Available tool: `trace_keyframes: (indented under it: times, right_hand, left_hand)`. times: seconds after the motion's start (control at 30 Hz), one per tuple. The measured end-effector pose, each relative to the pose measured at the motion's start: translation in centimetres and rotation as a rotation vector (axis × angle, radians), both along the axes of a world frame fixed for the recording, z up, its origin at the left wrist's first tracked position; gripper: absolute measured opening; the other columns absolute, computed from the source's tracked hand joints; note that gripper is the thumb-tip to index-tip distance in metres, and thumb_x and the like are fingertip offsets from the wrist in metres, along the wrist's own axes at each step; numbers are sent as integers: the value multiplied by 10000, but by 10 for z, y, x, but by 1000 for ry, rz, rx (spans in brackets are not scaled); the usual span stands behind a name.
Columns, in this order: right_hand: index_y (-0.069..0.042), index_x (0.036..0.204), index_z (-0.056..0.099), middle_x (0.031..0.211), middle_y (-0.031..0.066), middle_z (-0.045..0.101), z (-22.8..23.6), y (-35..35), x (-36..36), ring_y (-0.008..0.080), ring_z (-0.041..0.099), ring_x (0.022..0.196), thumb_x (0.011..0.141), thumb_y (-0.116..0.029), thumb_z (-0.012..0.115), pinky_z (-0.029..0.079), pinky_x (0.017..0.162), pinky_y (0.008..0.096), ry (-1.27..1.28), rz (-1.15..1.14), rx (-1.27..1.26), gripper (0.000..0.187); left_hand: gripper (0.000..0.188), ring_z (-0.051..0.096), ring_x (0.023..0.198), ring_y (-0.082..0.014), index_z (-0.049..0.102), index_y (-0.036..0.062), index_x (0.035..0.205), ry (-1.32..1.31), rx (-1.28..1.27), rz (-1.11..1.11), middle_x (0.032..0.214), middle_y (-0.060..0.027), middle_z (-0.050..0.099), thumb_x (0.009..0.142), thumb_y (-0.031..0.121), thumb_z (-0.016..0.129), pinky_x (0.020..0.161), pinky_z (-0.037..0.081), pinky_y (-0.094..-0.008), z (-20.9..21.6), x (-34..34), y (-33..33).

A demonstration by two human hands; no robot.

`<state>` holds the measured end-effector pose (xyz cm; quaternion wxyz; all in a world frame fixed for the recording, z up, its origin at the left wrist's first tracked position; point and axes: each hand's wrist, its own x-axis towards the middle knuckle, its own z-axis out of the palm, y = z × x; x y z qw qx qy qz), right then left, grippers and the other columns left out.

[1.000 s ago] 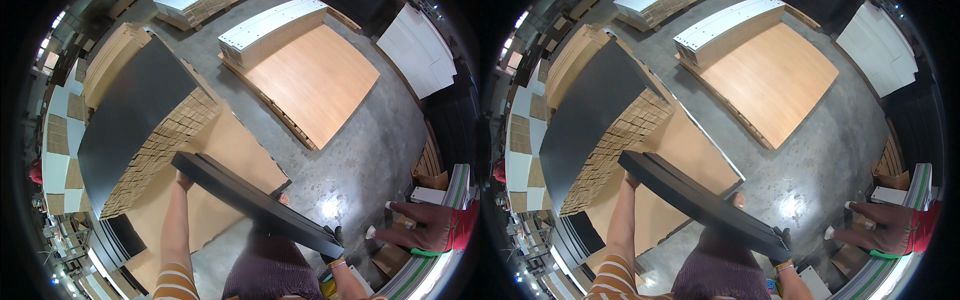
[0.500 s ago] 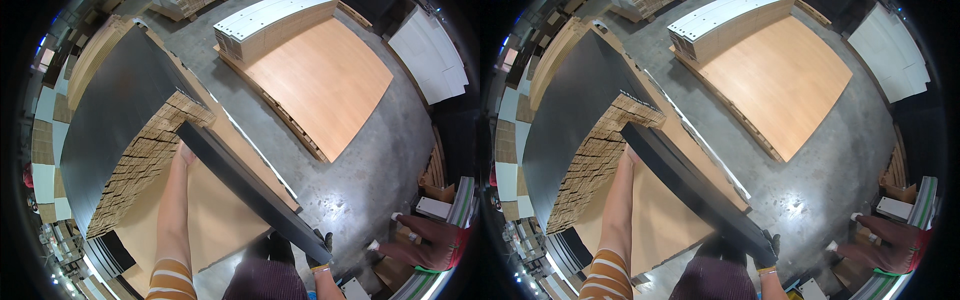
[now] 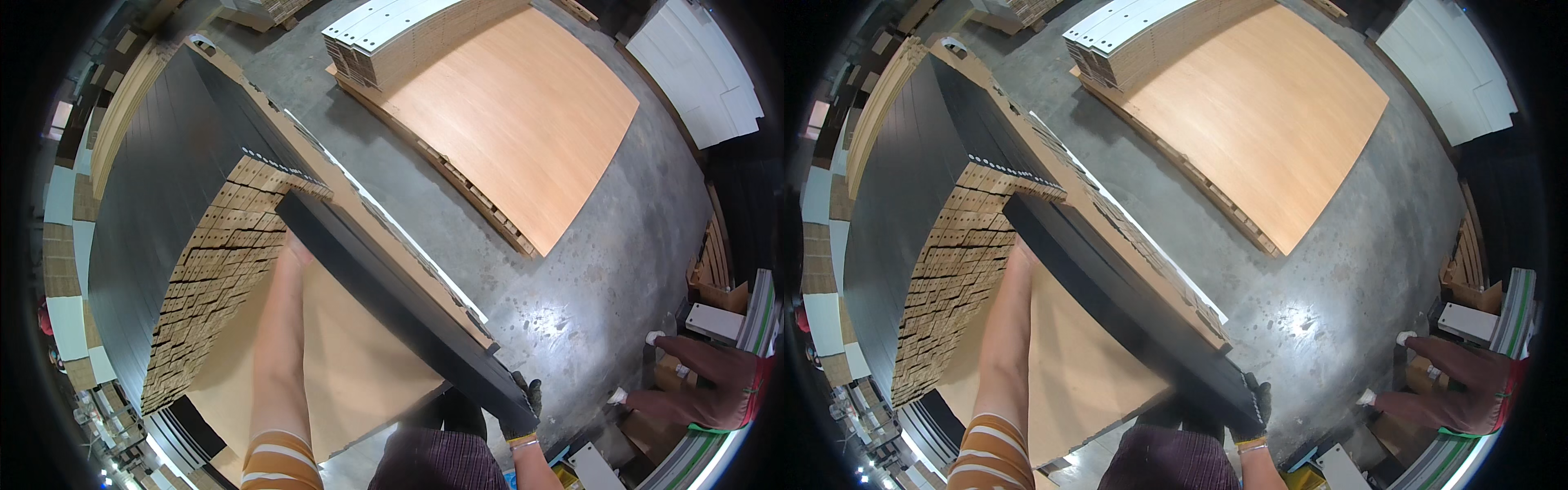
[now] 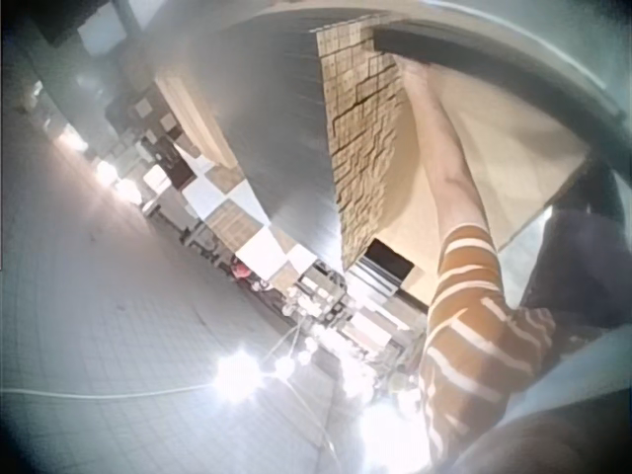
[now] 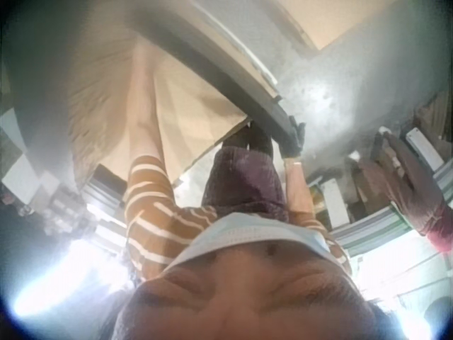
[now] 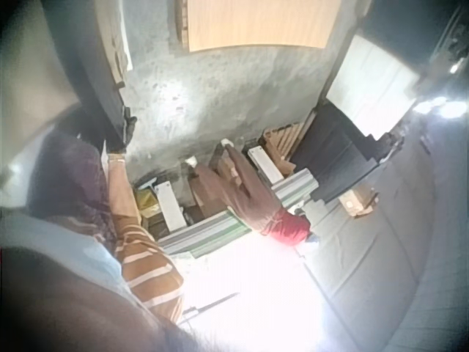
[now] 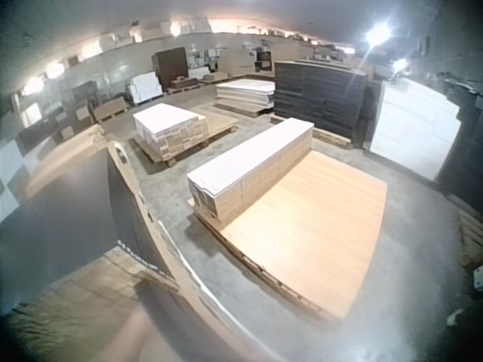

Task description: The person applies small white adhesive dots along the edge of a black rectangular panel using a sheet of dots and gloved hands. They then wipe the panel with a cloth and move it to a stack of similar panels.

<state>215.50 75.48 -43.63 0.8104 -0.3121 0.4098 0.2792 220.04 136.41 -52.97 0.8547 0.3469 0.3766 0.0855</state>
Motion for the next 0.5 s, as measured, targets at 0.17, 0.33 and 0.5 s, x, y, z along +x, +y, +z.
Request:
trace_keyframes:
  times: [0.17, 0.33, 0.5]
  right_hand:
    - [-14, 1209, 669, 1266, 210, 673, 8, 13, 1, 366, 647, 1153, 944, -557, 642, 496, 1034, 528, 34, -62, -30, 605]
    - [-24, 1199, 673, 1263, 188, 681, 8, 13, 0, 364, 653, 1140, 941, -562, 645, 506, 1023, 520, 55, -62, -60, 598]
    - [-36, 1188, 688, 1276, 190, 674, 3, 8, -2, 372, 643, 1153, 961, -533, 628, 494, 1036, 527, 45, -89, 19, 550]
  left_hand:
    - [508, 684, 1002, -227, 642, 75, 1260, -131, -54, 142, 1140, -72, 702, 1018, 504, 515, 848, 583, -379, 12, -2, -55]
    - [509, 682, 1010, -230, 637, 72, 1269, -247, -116, 221, 1144, -76, 700, 1021, 499, 511, 856, 582, -383, 11, 2, -106]
    - [510, 680, 1017, -233, 631, 70, 1278, -252, -109, 221, 1149, -80, 698, 1024, 494, 508, 865, 581, -387, 10, 4, -106]
